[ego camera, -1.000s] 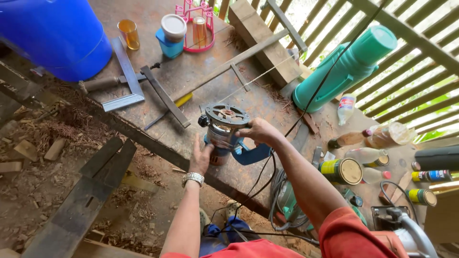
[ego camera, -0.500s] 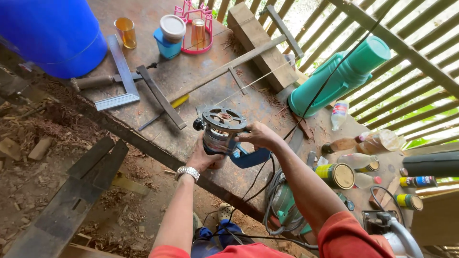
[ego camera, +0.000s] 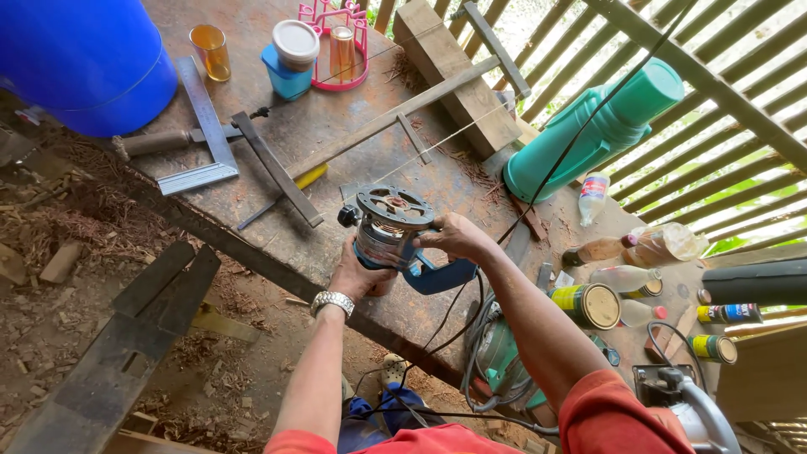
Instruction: The person assembles a handheld woodworking router by inserting a bit into the collet and tightening it with a wrench. They then attach the base plate to the motor housing and secure it with screws using a screwdriver.
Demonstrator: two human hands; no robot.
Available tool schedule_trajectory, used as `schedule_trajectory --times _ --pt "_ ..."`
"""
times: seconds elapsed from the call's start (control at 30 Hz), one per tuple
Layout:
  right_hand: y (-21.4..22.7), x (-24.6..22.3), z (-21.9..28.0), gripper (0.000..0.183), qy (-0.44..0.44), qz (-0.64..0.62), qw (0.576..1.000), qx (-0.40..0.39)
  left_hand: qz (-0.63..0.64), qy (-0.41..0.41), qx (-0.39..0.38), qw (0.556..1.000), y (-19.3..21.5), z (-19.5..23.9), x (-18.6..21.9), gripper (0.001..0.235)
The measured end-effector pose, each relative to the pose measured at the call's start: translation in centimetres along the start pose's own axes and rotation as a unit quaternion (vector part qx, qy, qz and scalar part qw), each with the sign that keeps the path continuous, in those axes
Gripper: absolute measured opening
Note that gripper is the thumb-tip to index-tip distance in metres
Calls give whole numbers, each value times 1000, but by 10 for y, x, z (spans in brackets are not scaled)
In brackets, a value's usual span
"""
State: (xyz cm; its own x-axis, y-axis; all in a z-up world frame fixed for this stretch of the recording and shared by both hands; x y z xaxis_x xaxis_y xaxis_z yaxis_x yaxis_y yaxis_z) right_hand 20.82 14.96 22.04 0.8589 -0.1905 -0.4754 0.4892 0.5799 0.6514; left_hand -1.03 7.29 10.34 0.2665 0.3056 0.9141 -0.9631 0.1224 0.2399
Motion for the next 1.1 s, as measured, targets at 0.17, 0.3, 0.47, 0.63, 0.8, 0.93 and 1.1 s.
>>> schedule_trajectory --times 0.17,0.3,0.47,0.63,0.8,0.93,1.1 --pt "1 6 -6 51 6 -3 1000 -5 8 -38 41 998 -7 2 -6 128" --pt "0 3 -3 53 -8 13 1000 1 8 -14 28 999 -6 2 -4 130" --pt "-4 2 -1 54 -13 16 1000 5 34 -21 -14 999 -6 -8 -16 138" --pt "-10 -13 20 54 -27 33 999 21 67 -20 -55 996 -4 -17 -34 145" --pt "-33 -12 41 49 34 89 992 80 39 -86 -25 995 -3 -4 -44 142" --pt "-50 -21 75 52 44 93 989 108 34 -136 -7 990 -3 15 -49 134" --pt "-65 -19 97 56 25 106 986 130 57 -169 -25 984 0 29 -37 114"
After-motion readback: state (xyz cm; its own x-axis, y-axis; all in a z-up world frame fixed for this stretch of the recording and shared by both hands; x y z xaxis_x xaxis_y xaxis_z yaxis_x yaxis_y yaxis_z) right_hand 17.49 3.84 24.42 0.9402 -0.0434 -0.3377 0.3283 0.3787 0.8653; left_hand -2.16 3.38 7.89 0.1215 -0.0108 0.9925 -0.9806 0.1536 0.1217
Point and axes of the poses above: each hand's wrist, its own z-axis away from the middle knuckle, its own y-axis out of the back of the hand, x = y × z, the point moved 1 cm from there along -z, towards the middle knuckle, and after that the axes turned 4 degrees about -y, right-handed, at the moved point
